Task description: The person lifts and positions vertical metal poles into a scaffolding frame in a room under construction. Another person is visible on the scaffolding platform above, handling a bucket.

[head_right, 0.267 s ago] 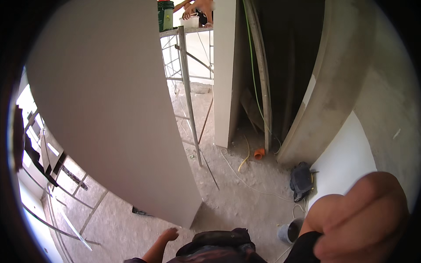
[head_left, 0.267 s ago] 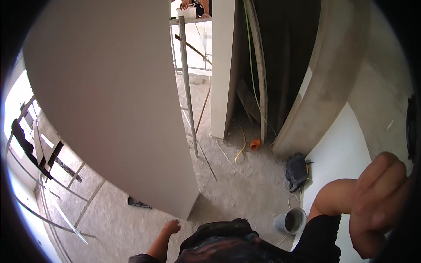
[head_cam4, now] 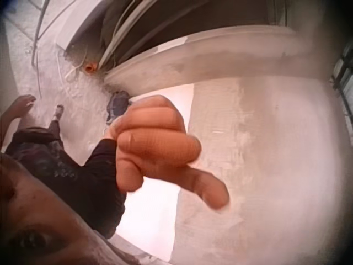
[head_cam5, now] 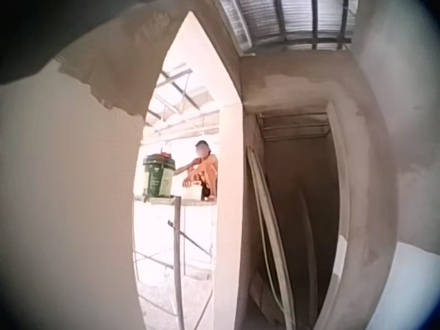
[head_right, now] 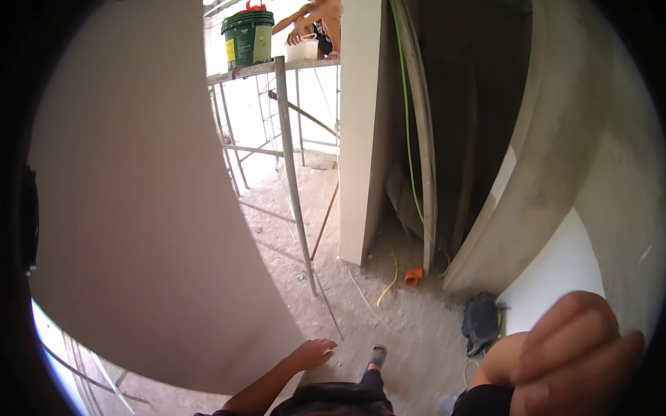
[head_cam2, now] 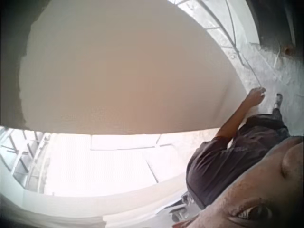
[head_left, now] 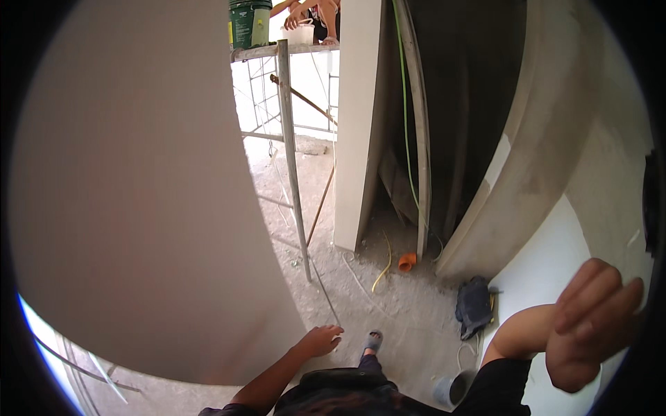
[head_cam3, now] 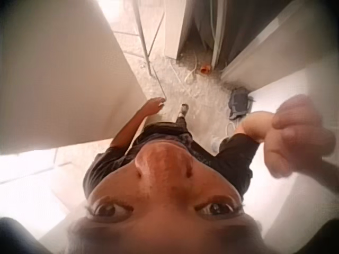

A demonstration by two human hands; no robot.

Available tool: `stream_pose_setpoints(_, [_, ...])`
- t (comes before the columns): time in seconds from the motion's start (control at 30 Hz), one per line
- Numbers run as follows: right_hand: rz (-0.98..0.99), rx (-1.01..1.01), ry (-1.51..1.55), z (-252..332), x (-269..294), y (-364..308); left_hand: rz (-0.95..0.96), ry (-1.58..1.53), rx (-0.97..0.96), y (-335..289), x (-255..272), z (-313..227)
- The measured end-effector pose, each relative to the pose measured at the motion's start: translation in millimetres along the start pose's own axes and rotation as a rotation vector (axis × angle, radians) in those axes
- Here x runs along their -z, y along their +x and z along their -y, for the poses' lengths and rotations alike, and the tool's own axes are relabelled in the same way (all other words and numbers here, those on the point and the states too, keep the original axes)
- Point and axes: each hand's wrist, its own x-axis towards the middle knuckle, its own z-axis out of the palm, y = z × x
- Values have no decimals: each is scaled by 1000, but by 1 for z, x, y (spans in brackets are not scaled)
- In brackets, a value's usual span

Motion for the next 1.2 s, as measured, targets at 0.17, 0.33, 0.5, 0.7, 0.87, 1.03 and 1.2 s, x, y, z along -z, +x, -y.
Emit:
stream_pose_setpoints(0.17, [-292, -351, -118, -145, -15, -75, -4, -29, 25, 120, 24, 4])
stream_pose_setpoints(0.33, [6, -486, 77, -325, 15, -105, -251, -162, 144, 204, 92, 20])
stream_pose_setpoints(0.5, [42, -653, 102, -492, -37, -138, -473, -195, 278, 253, 147, 48])
stream_pose_setpoints(0.7, [194, -840, 131, -618, -100, -193, -814, -251, 310, 279, 223, 72])
stream_pose_setpoints(0.87, [172, -765, -8, -715, -135, -195, -1238, -221, 202, 305, 322, 121])
stream_pose_setpoints(1.03, [150, -663, -173, -803, -161, -162, -1393, -62, 30, 339, 449, 137])
stream_pose_setpoints(1.2, [167, -556, -411, -884, -197, -107, -1461, 293, -202, 359, 603, 140])
